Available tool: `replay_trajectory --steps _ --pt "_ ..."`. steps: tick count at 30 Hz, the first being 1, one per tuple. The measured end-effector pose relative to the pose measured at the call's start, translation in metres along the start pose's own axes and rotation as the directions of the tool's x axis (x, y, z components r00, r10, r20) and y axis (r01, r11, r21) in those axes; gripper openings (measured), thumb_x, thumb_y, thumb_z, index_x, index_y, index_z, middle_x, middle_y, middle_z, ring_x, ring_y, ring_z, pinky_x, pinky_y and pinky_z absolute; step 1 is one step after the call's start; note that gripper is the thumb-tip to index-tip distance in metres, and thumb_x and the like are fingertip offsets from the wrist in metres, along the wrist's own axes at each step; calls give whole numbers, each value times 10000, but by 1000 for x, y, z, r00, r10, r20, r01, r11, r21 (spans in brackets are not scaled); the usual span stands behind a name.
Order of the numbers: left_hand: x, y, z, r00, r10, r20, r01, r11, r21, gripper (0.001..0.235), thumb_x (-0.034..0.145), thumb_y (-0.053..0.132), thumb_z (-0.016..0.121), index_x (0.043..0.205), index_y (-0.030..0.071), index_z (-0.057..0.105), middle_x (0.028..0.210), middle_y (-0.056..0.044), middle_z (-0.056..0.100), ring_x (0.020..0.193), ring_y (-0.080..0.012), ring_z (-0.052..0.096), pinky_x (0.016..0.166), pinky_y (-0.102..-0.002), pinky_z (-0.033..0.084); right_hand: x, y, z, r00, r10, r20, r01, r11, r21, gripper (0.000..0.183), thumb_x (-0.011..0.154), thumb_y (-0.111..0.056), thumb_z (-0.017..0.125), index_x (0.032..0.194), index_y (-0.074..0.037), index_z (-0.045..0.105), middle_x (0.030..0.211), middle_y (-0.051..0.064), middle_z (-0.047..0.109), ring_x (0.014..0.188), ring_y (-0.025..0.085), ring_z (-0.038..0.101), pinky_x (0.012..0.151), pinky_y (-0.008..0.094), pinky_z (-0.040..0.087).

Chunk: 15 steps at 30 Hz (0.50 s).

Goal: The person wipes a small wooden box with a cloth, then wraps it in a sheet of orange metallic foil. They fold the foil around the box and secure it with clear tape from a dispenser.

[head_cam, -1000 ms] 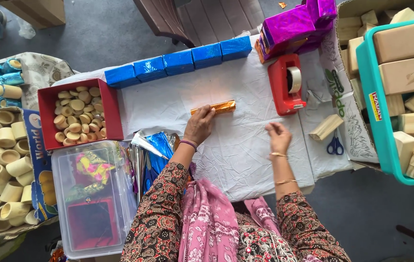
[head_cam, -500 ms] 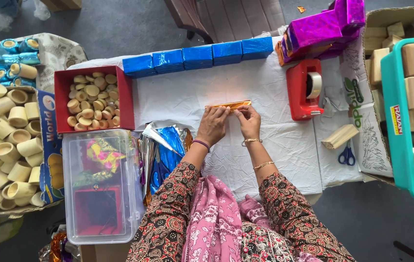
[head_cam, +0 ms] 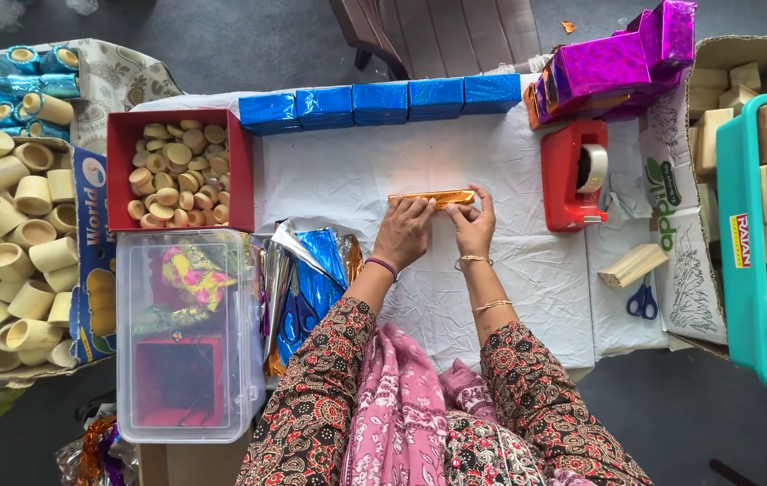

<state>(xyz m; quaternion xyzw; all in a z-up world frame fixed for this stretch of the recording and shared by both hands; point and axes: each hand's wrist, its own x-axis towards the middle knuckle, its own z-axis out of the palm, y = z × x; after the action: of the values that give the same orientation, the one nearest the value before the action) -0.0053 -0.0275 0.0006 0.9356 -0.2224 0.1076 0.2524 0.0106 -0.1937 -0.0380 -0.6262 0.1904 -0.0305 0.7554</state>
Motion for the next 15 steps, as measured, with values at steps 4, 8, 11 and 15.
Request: replay_trajectory --steps 4,8,11,15 --pt "0 1 1 1000 -3 4 3 1000 13 467 857 127 624 1311 19 639 1266 -117 652 1245 -263 584 1198 -457 345 3 23 7 997 -52 -52 52 999 -8 657 873 12 790 1388 -132 408 826 16 715 720 57 609 680 217 470" --pt "-1 1 1 1000 -16 19 16 1000 17 487 854 154 633 1324 29 637 1275 -109 647 1252 -255 570 1198 -496 307 2 27 19 976 -117 -185 95 987 -126 579 858 -6 812 1262 -129 417 793 35 733 727 67 663 711 220 521" --pt "-3 1 6 999 -34 27 33 999 36 500 850 164 633 1336 48 633 1292 -89 642 1260 -238 564 1199 -563 265 -2 18 24 956 -173 -237 104 955 -279 532 845 -46 831 1195 -128 439 752 31 737 692 86 680 691 247 526" --pt "-6 -2 15 998 -49 36 46 997 67 515 844 163 626 1352 79 628 1338 -68 634 1283 -218 557 1205 -630 223 -4 0 33 931 -210 -297 26 853 -522 515 782 -120 872 1103 -134 469 684 -1 725 644 111 693 682 283 524"
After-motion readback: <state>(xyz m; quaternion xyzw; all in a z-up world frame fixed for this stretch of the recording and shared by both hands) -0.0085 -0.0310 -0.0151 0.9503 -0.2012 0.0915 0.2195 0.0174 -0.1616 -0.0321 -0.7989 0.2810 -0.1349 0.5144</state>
